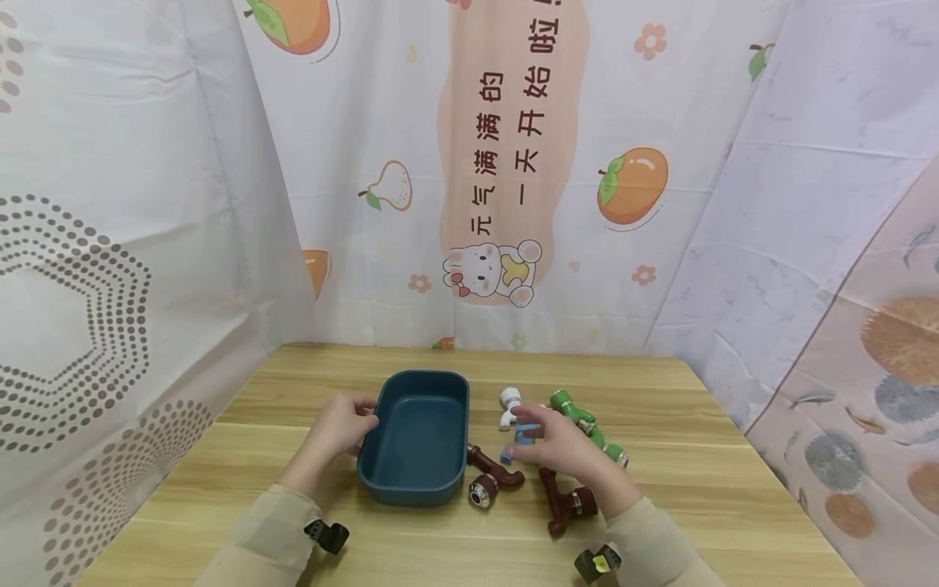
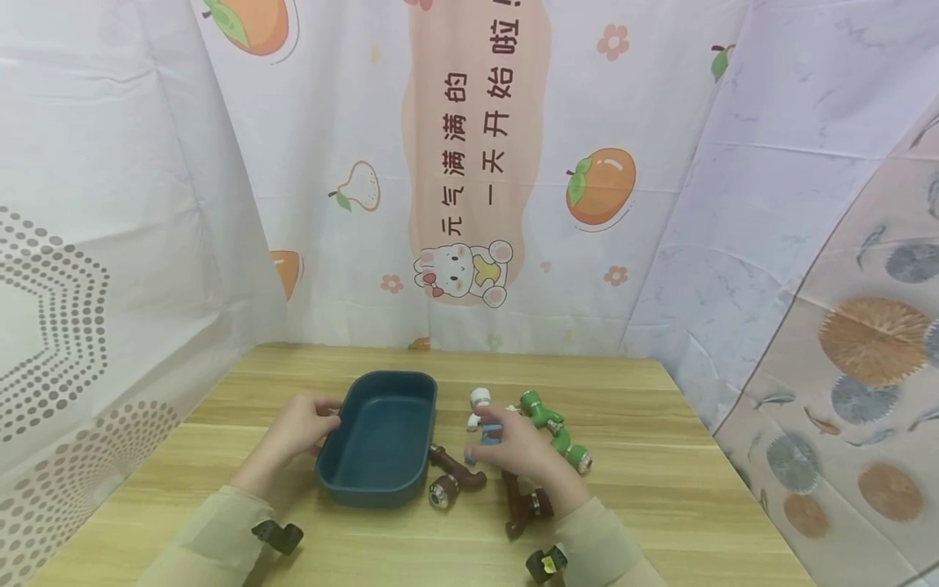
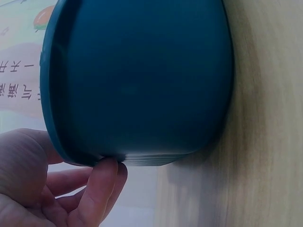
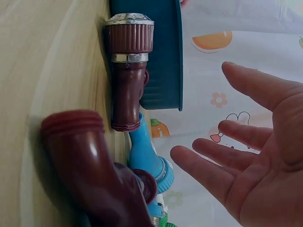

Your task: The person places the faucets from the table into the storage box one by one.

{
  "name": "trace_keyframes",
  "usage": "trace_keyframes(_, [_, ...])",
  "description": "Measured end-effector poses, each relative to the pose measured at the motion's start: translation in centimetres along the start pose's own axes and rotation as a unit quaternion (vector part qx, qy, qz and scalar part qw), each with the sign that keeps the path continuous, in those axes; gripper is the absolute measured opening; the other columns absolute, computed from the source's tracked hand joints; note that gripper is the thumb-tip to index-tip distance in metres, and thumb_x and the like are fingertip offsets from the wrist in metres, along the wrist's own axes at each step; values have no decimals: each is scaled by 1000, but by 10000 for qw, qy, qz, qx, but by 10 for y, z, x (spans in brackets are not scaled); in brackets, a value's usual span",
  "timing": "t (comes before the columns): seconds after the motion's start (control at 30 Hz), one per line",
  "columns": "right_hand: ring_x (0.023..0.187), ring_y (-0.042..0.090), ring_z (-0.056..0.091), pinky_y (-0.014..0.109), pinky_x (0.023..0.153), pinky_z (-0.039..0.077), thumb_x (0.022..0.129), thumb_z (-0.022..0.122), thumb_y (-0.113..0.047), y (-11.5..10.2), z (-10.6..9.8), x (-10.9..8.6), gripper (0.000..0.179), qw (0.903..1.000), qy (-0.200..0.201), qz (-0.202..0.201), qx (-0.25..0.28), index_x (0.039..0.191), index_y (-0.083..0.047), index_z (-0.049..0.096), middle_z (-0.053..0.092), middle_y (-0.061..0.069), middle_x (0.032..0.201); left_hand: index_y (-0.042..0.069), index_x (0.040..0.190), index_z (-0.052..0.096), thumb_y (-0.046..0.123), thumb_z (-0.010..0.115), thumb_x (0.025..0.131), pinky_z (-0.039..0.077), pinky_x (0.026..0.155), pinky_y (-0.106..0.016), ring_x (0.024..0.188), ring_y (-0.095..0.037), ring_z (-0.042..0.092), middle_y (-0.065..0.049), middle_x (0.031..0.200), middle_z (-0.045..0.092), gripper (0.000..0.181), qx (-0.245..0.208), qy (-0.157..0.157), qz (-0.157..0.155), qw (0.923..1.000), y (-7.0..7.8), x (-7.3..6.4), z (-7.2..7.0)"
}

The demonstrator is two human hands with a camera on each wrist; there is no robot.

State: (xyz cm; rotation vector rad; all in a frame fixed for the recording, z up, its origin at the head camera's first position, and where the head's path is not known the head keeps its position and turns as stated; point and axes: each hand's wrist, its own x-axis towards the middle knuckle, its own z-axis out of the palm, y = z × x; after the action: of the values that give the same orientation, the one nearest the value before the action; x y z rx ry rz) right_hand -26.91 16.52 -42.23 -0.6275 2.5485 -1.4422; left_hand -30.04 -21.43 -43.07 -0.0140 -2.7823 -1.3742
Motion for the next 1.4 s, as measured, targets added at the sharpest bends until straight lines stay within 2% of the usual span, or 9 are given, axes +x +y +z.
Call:
trace_keyframes(0.23, [124,45,57,53,98,53,88,80,-22,1,4,-1,65,9994,-234,-67,-251,144,-3,53,55,23,141,-4,125,69,4,65,87,60,49,-37,79,-25,70,-17,104,71,39,-66,-33,-11,10000,-1,1,0])
trace_keyframes(0.57, [120,42,59,53,96,54,88,80,-27,2,6,-3,67,9978,-504,-108,-421,144,-3,53,55,27,139,-4,125,69,5,64,88,60,49,-37,78,-24,69,-16,102,71,38,-20,-74,-23,10000,0,1,-1])
trace_keyframes(0.87, [118,38,61,55,97,52,87,82,-27,-2,8,-5,65,9960,-594,-91,-668,143,-9,56,60,22,134,-5,126,68,6,65,88,60,49,-37,80,-28,70,-16,100,71,39,-54,-127,-26,9999,0,0,-1])
trace_keyframes(1.17, [114,37,64,52,94,54,86,83,-24,-2,10,-5,67,9938,-774,-118,-787,144,-6,55,63,18,127,-4,126,68,6,65,88,60,49,-38,79,-26,70,-16,101,70,40,-118,-145,-32,9998,-1,1,-1])
trace_keyframes(1.4, [108,31,66,49,91,54,84,84,-25,-1,13,-4,63,9898,-812,-87,-1170,139,-6,59,66,13,122,-3,128,68,6,64,89,60,50,-38,78,-25,70,-15,101,71,40,-120,-151,-64,9998,-2,1,0])
